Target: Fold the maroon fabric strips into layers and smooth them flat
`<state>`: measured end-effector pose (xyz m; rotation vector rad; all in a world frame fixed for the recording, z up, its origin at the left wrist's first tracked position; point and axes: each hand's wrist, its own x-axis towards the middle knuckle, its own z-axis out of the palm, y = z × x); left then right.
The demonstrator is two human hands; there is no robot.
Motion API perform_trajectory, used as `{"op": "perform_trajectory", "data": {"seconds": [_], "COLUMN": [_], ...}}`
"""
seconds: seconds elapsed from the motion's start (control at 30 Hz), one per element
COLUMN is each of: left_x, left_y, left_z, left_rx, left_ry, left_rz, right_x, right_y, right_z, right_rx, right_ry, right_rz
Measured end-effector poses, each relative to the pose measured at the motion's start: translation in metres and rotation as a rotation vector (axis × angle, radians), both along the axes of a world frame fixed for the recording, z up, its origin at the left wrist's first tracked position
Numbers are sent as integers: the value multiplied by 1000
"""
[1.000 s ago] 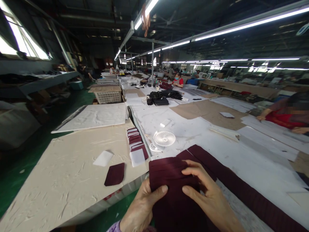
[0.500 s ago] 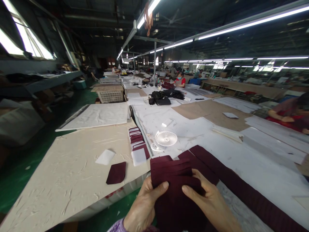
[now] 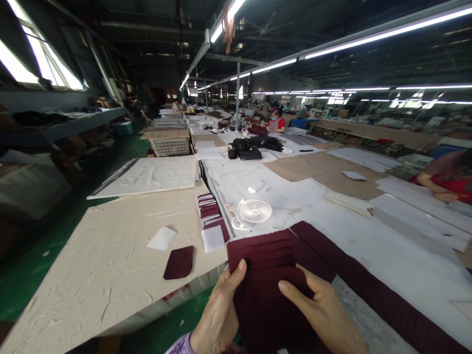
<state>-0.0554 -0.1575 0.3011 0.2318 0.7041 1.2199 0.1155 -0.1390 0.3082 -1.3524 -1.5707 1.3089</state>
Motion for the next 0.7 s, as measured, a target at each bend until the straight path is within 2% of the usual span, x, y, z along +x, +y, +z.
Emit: {"op": "perform_trajectory", "data": {"seconds": [0.33, 0.47, 0.6, 0.7], "left_x": [-2, -2, 0, 3], "left_y": [2, -1, -2, -2], "left_z": [-2, -8, -10, -10], "left_rx": [17, 57, 208, 209], "left_ry": [-67, 29, 164, 175], "left_rz": [-44, -10, -65, -81], "right_x": [3, 4, 3, 1], "right_y": [-1, -1, 0, 0], "right_z": [2, -2, -1, 0], "right_rx": [39, 37, 76, 67], "right_ry": [-66, -59, -84, -87], "right_rz": [14, 14, 10, 14]}}
